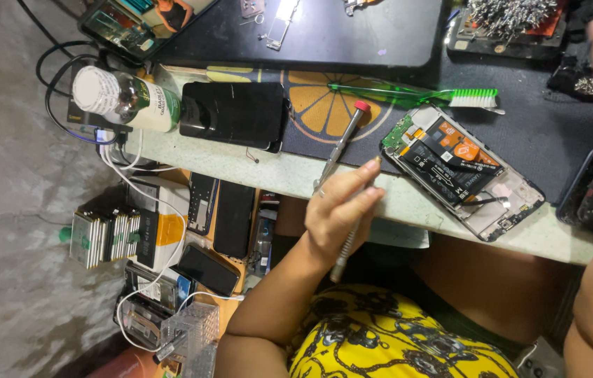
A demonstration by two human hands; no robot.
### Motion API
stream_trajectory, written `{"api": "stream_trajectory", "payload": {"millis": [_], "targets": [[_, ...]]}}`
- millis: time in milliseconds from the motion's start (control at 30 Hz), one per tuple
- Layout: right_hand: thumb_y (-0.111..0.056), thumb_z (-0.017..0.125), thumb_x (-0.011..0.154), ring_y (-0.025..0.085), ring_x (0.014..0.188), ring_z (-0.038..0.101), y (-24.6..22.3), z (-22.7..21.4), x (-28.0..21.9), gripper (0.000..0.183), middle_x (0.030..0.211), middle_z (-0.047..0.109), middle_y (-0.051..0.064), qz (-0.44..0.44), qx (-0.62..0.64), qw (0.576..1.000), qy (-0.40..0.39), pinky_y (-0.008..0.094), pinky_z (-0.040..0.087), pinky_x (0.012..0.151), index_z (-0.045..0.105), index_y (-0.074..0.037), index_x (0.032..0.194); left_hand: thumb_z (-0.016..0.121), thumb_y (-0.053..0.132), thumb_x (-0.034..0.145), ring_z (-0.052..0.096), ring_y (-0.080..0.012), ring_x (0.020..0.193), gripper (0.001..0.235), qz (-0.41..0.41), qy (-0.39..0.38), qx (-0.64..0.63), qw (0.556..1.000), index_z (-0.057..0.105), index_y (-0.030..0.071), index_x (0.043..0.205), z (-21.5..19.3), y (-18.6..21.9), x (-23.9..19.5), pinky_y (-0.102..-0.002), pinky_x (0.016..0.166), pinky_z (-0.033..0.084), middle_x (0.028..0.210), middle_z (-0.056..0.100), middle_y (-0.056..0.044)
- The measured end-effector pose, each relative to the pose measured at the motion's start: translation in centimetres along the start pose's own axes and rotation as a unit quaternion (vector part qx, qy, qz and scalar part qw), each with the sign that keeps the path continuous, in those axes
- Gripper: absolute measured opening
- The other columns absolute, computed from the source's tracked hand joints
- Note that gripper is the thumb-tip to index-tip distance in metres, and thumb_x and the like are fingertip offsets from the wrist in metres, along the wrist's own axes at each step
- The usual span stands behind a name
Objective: The person disassembles a smartphone using a screwdriver and a metal prying tool. They remove the back cover, disconnect internal components, and then reassemble the device by reconnecting parts and securing the back cover.
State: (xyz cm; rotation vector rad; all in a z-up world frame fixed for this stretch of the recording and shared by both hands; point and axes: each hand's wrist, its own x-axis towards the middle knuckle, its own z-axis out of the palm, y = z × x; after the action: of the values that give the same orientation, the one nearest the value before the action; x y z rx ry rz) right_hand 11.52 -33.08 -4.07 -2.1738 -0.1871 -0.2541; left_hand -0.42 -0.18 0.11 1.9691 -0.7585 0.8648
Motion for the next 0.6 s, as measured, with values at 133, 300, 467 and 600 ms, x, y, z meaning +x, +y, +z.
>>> {"api": "stream_trajectory", "payload": {"millis": [133, 300, 467, 600], "targets": [[-0.017, 0.068, 0.108, 0.019, 0.089, 0.063, -8.3, -0.5, -1.0, 0.020, 0.098, 0.064, 0.008, -0.104, -0.072, 0.987, -0.101, 0.034, 0.051, 0.082, 0.068, -0.008, 0.126, 0.079, -0.007, 0.093, 0.076, -0.0320, 0.105, 0.027, -0.079, 0.029, -0.020, 0.996, 0.062, 0.000, 0.112, 0.1, 0.7, 0.5, -0.036, 0.092, 0.065, 0.123, 0.068, -0.021], [-0.033, 0.080, 0.081, 0.028, 0.088, 0.066, -15.0, 0.5, -0.8, 0.034, 0.090, 0.067, 0.006, -0.194, -0.209, 0.942, -0.177, 0.040, 0.052, 0.071, 0.075, -0.012, 0.107, 0.079, -0.008, 0.093, 0.077, -0.0326, 0.102, 0.027, -0.101, -0.021, -0.008, 0.995, 0.061, -0.001, 0.112, 0.1, 0.9, 1.5, -0.033, 0.084, 0.065, 0.121, 0.069, -0.022], [-0.035, 0.079, 0.076, 0.025, 0.092, 0.065, -16.2, 1.0, -0.9, 0.039, 0.097, 0.065, 0.001, -0.214, -0.224, 0.928, -0.209, 0.038, 0.053, 0.077, 0.075, -0.017, 0.110, 0.081, -0.008, 0.091, 0.075, -0.0315, 0.092, 0.028, -0.076, -0.048, 0.028, 0.996, 0.060, -0.002, 0.109, 0.4, 0.9, 2.0, -0.035, 0.079, 0.063, 0.116, 0.070, -0.024], [-0.034, 0.079, 0.075, 0.023, 0.094, 0.065, -15.8, 1.0, -1.0, 0.040, 0.097, 0.064, 0.000, -0.218, -0.226, 0.927, -0.206, 0.038, 0.053, 0.078, 0.075, -0.017, 0.110, 0.081, -0.009, 0.090, 0.076, -0.0325, 0.092, 0.029, -0.068, -0.043, 0.034, 0.996, 0.059, -0.003, 0.107, 0.6, 0.9, 2.2, -0.036, 0.078, 0.064, 0.114, 0.069, -0.023]]}}
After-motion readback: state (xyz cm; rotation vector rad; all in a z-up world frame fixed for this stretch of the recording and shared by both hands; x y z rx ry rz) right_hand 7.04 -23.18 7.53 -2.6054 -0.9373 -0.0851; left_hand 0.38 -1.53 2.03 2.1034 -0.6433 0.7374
